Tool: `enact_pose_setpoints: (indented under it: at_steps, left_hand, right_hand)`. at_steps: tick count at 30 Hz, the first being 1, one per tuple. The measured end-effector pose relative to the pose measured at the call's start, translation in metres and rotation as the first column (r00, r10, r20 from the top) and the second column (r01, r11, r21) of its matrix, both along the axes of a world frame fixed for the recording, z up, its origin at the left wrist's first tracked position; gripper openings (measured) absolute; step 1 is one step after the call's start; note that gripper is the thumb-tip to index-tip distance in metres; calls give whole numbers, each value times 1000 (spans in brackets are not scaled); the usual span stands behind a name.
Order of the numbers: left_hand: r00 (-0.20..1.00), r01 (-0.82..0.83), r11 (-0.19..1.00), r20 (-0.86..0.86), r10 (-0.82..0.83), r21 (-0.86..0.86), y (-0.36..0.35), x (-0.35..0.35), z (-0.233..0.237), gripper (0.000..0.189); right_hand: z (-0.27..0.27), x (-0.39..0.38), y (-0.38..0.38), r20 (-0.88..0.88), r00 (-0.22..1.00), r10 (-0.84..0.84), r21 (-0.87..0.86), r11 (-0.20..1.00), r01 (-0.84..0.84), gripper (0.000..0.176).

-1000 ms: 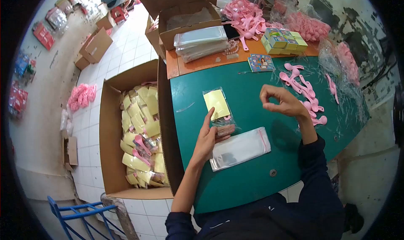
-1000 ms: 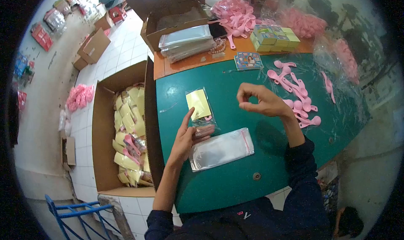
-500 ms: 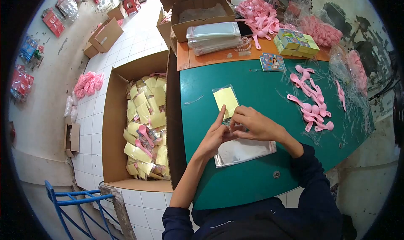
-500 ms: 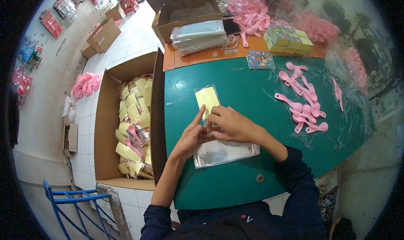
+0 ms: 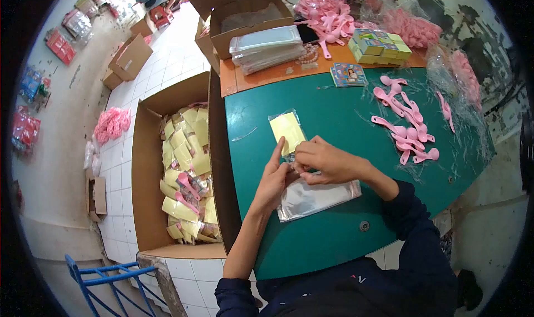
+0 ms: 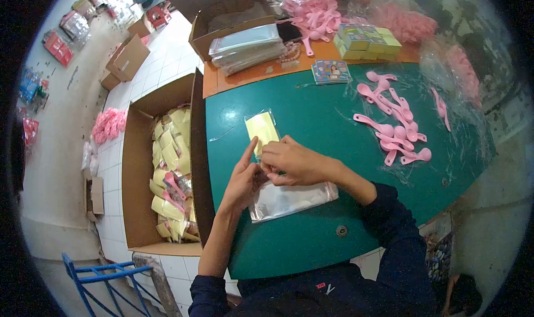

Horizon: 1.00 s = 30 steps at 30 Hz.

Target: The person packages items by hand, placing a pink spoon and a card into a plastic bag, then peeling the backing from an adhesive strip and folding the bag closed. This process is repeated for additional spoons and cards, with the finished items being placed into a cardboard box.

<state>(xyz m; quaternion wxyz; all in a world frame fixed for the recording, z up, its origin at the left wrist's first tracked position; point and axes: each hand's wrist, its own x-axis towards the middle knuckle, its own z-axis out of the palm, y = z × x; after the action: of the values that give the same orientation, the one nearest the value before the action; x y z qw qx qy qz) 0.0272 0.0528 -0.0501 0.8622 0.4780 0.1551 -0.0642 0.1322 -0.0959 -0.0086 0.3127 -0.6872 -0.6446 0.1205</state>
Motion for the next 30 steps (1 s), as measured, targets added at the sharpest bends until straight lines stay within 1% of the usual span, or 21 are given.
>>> enact_pose_setpoints:
  at_steps: [1, 2, 4, 5, 6, 7, 9, 11, 12, 13, 14, 15, 17, 19, 20, 23, 24, 25, 27, 28, 30]
  left_hand:
    - [1000, -11, 1000, -10, 11, 7, 0, 0, 4, 60]
    - [1000, -7, 999, 21, 8, -38, -1, 1, 3, 55]
    - [996, 78, 997, 43, -77, -29, 0, 2, 4, 51]
    - [992, 111, 993, 54, -110, -24, 1, 3, 5, 50]
    - [993, 109, 994, 42, -109, 0, -1, 1, 12, 45]
    - [993, 108, 994, 47, -107, -12, 0, 1, 12, 44]
    - [993, 110, 993, 57, -108, -35, -1, 5, 12, 43]
    - [994, 88, 996, 61, -86, -33, -1, 9, 20, 40]
    - [995, 85, 996, 52, -83, -33, -3, 8, 22, 39]
    - [996, 68, 996, 58, -65, -56, -4, 8, 22, 39]
    - [997, 49, 996, 65, -45, -74, -4, 9, 23, 38]
    - [997, 28, 996, 69, -22, -90, -3, 8, 23, 38]
    - [996, 19, 989, 90, -7, -144, 0, 5, 17, 38]
    - [993, 6, 987, 121, 14, -163, 6, 0, 18, 39]
    - [997, 36, 994, 75, -29, -99, 12, -5, 23, 40]
    - [1000, 4, 964, 4, -5, 265, 17, -10, 31, 40]
    - [993, -66, 937, 111, 29, 344, 17, -6, 22, 37]
    - [989, -94, 837, 150, 14, 539, 16, -4, 15, 36]
    - [977, -157, 523, 210, -42, 838, 13, 2, 11, 35]
    - [967, -218, 550, 255, 9, 806, 10, 6, 10, 25]
    - [955, -270, 540, 292, 46, 797, 15, 13, 0, 19]
  right_hand:
    - [8, 8, -5, -87, 996, 35, -2, 999, -36, 17]
    - [17, 25, -19, -383, 924, 7, -62, 998, -33, 15]
    - [26, 82, -69, -436, 900, -17, 25, 999, 31, 12]
    - [27, 113, -101, -530, 836, -139, 62, 978, 201, 11]
    - [42, 134, -129, -705, 581, -406, -58, 850, 524, 12]
    - [13, 198, -178, -355, 650, -672, 133, 652, 746, 13]
    - [37, 185, -172, -4, 413, -911, -127, 410, 903, 28]
    - [58, 153, -159, 398, 127, -908, -236, 33, 971, 45]
    - [38, 127, -141, 97, 576, -812, 80, 583, 809, 58]
    - [10, 121, -115, 166, 752, -638, 151, 770, 620, 62]
    - [23, 82, -77, -103, 910, -401, -33, 916, 400, 63]
    - [10, 61, -55, -153, 958, -243, -5, 969, 245, 60]
    - [-11, 34, -20, -34, 969, -244, 2, 970, 244, 45]
    - [-29, 38, -7, -152, 950, -272, 30, 960, 279, 31]
    - [-34, 41, -2, -211, 936, -281, 41, 954, 295, 25]
    - [-40, 43, -4, -479, 813, -332, 75, 907, 415, 14]
    - [-46, 43, -2, -505, 818, -276, 150, 905, 398, 12]
    - [-49, 41, -3, -586, 777, -231, 152, 910, 385, 10]
    - [-52, 37, -1, -730, 669, -136, 160, 919, 362, 8]
    - [-55, 38, -1, -745, 651, -144, 143, 919, 366, 9]
    - [-60, 39, 1, -776, 610, -159, 110, 919, 379, 11]
